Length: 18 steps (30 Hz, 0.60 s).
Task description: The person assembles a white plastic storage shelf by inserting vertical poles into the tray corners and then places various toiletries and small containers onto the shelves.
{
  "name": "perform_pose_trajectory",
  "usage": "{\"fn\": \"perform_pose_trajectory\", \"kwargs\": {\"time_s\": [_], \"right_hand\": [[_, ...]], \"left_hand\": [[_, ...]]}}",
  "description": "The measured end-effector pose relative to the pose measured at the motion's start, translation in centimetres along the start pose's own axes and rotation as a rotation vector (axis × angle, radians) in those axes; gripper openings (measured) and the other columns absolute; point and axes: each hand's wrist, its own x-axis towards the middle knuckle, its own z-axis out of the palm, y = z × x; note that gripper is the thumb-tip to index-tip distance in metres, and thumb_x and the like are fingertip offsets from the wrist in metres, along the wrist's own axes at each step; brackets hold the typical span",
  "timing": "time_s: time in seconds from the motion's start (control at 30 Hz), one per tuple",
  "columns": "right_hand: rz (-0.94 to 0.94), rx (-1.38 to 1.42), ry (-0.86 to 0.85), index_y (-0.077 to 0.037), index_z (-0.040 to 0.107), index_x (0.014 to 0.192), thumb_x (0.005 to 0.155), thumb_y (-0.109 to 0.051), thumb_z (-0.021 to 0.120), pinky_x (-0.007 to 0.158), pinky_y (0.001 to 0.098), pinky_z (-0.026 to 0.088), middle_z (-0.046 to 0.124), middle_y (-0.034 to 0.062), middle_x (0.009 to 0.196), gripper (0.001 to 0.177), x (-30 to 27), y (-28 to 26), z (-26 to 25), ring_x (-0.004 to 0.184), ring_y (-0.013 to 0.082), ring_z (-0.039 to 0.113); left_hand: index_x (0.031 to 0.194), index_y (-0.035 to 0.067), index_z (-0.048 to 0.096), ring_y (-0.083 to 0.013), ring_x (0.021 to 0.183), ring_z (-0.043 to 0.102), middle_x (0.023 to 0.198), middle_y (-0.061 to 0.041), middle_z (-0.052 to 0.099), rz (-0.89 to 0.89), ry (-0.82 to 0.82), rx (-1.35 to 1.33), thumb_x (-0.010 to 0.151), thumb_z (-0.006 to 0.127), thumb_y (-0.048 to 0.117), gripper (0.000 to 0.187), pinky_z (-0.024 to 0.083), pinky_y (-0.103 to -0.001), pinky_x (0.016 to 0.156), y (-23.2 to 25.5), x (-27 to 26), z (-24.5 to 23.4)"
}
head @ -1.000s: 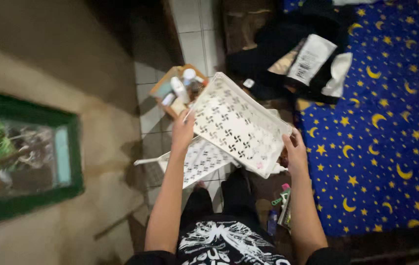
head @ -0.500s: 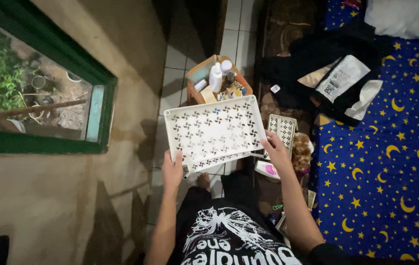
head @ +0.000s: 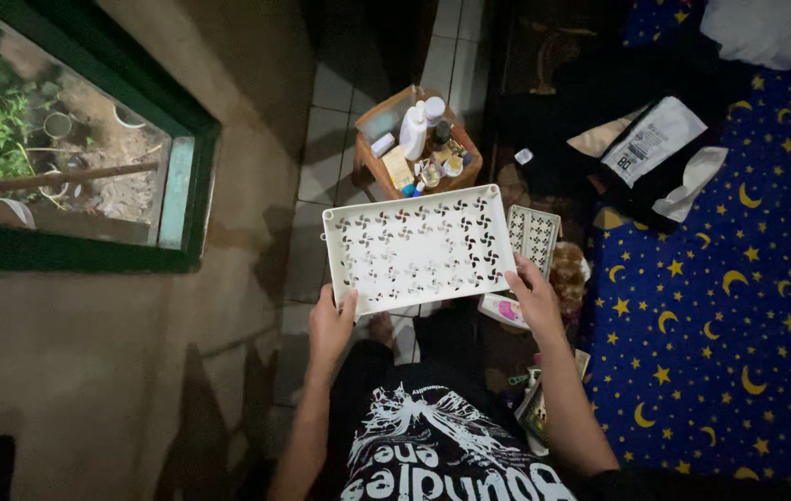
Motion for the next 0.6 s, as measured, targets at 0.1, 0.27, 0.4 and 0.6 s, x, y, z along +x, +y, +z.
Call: {"fn": "perform_pose_trajectory", "kwargs": {"time_s": [0.1,0.27,0.4,0.6], "right_hand": [[0.168,-0.155,0.053,-0.006,0.054,0.145,0.098,-0.019,0.064,0.093,0.0324,0.05,0.068,0.0085,0.126,0.05,-0.4,0.1,0.1,0.114,0.0155,0.063],[-0.05,-0.247,0.057,-0.005,0.053,0.146,0.1,-0.021,0.063,0.099,0.0327,0.051,0.068,0.0102,0.129,0.05,-0.6,-2.4,1.5,0.116,0.0187,0.065],[-0.5,-1.042,0.334,-0.001,0.062,0.136,0.085,-0.026,0.081,0.1,0.0478,0.044,0.065,0.0224,0.127,0.059,-2.5,-7.5,3.5,0.117,0.0389,0.056],[-0.721,-0.863,-0.286,-0.015,0.074,0.113,0.075,-0.022,0.082,0.099,0.0468,0.045,0.067,0.008,0.114,0.039,-4.5,-11.2,13.9,0.114,0.0313,0.058]], "left_hand": [[0.117,0.002,0.064,-0.0457,0.094,0.07,0.099,-0.026,0.073,0.015,-0.002,0.103,0.095,0.069,0.04,0.045,0.055,-0.052,0.078,-0.5,-0.3,-0.2],[0.116,0.002,0.063,-0.0439,0.095,0.071,0.1,-0.025,0.074,0.022,-0.06,0.059,0.092,0.07,0.042,0.047,0.056,-0.051,0.078,-1.1,-0.8,0.1],[0.117,0.003,0.063,-0.042,0.095,0.072,0.101,-0.024,0.074,-0.023,-0.102,0.054,0.091,0.07,0.043,0.049,0.055,-0.049,0.08,-1.0,-0.9,0.2],[0.123,0.003,0.062,-0.0405,0.101,0.07,0.108,-0.023,0.073,-0.003,-0.083,0.027,0.089,0.072,0.043,0.053,0.054,-0.047,0.082,-1.4,-0.9,0.5]]}}
